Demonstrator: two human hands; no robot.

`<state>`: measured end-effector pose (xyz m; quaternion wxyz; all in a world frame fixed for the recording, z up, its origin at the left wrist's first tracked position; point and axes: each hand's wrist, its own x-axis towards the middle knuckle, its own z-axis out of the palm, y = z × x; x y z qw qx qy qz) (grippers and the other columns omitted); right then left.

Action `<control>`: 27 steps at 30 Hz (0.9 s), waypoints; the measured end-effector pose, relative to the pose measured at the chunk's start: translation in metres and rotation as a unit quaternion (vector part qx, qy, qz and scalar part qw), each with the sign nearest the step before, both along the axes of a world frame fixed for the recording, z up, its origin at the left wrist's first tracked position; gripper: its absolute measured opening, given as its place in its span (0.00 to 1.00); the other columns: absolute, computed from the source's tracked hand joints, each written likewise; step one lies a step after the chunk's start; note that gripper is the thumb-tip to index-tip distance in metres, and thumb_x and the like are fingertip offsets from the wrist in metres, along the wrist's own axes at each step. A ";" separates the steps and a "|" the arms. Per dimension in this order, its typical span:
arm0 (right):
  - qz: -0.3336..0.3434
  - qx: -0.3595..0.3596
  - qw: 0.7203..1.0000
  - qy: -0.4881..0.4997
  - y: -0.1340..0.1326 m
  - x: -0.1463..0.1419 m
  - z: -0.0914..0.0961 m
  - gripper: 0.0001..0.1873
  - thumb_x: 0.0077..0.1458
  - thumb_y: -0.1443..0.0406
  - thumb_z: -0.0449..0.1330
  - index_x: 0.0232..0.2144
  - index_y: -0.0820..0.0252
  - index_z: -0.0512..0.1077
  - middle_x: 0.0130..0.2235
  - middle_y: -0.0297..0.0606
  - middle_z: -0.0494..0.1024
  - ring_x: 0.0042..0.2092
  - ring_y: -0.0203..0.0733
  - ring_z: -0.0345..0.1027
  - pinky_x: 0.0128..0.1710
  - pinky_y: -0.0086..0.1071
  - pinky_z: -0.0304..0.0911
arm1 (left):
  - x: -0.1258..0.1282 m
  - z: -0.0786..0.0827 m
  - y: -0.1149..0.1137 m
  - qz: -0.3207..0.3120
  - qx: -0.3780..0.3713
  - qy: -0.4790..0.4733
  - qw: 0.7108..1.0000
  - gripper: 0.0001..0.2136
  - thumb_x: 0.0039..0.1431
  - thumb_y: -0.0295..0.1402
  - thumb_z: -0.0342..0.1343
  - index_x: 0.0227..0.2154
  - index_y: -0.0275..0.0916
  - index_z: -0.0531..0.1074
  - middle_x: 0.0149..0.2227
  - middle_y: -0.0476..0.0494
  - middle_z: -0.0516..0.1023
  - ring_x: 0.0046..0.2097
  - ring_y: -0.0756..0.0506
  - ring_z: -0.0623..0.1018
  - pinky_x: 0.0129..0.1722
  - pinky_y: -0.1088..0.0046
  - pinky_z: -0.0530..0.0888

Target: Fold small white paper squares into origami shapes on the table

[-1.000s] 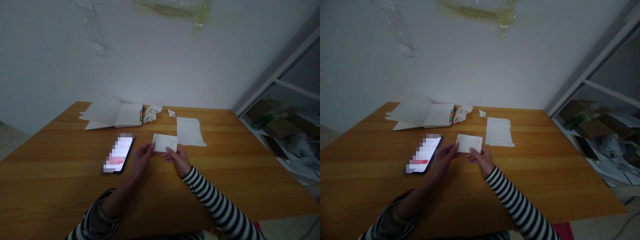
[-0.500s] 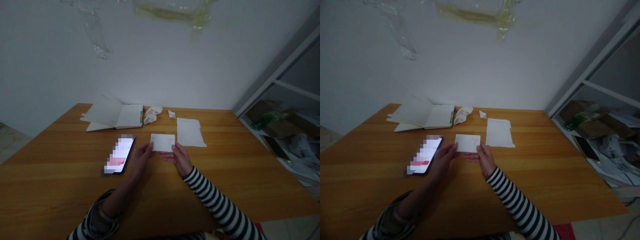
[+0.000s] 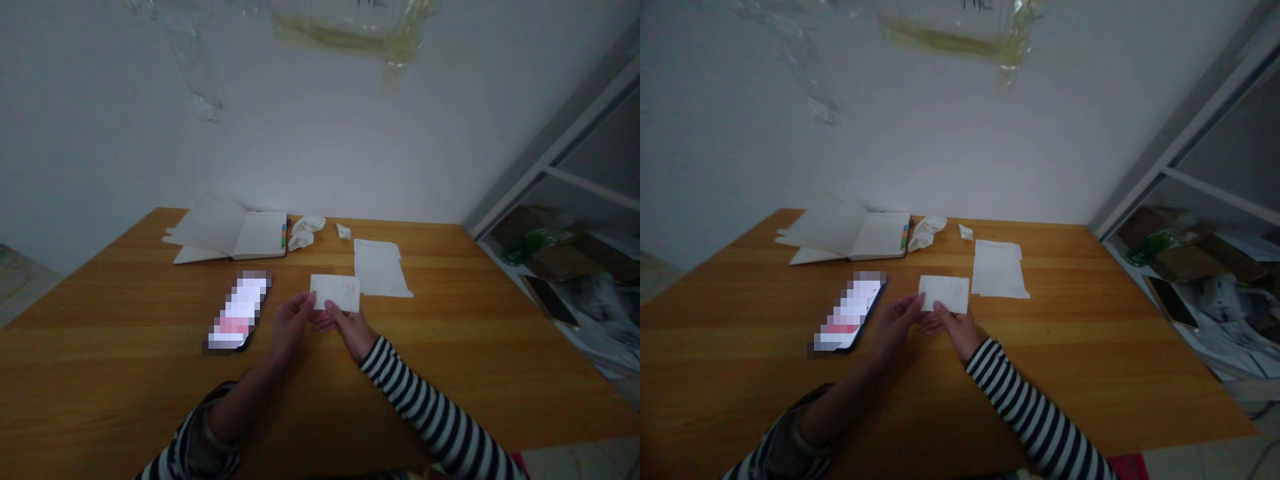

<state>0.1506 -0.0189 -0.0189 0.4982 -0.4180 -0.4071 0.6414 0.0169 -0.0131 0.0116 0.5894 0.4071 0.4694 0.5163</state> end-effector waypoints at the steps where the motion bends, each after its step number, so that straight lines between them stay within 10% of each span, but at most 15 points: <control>1: 0.002 0.000 1.000 0.002 0.000 0.001 0.000 0.24 0.51 0.45 0.64 0.33 0.61 0.79 0.29 0.42 0.82 0.29 0.43 0.77 0.31 0.36 0.74 | -0.001 0.000 0.000 -0.002 0.003 0.005 1.000 0.17 0.49 0.47 0.65 0.28 0.34 0.77 0.25 0.46 0.79 0.27 0.48 0.75 0.28 0.74 0.71; 13: 0.003 0.043 0.999 0.011 0.005 0.016 0.002 0.26 0.58 0.49 0.60 0.21 0.64 0.76 0.26 0.45 0.82 0.24 0.38 0.74 0.26 0.29 0.68 | -0.018 -0.007 0.013 -0.001 0.016 -0.005 1.000 0.19 0.51 0.48 0.64 0.35 0.34 0.79 0.34 0.41 0.83 0.36 0.43 0.80 0.42 0.68 0.74; 27: 0.006 0.044 0.999 -0.022 0.003 0.006 0.004 0.24 0.52 0.45 0.63 0.30 0.62 0.78 0.28 0.43 0.82 0.26 0.41 0.75 0.27 0.33 0.70 | -0.009 -0.010 0.010 -0.034 0.011 -0.026 0.999 0.18 0.51 0.47 0.65 0.36 0.35 0.79 0.33 0.41 0.83 0.34 0.44 0.80 0.39 0.69 0.75</control>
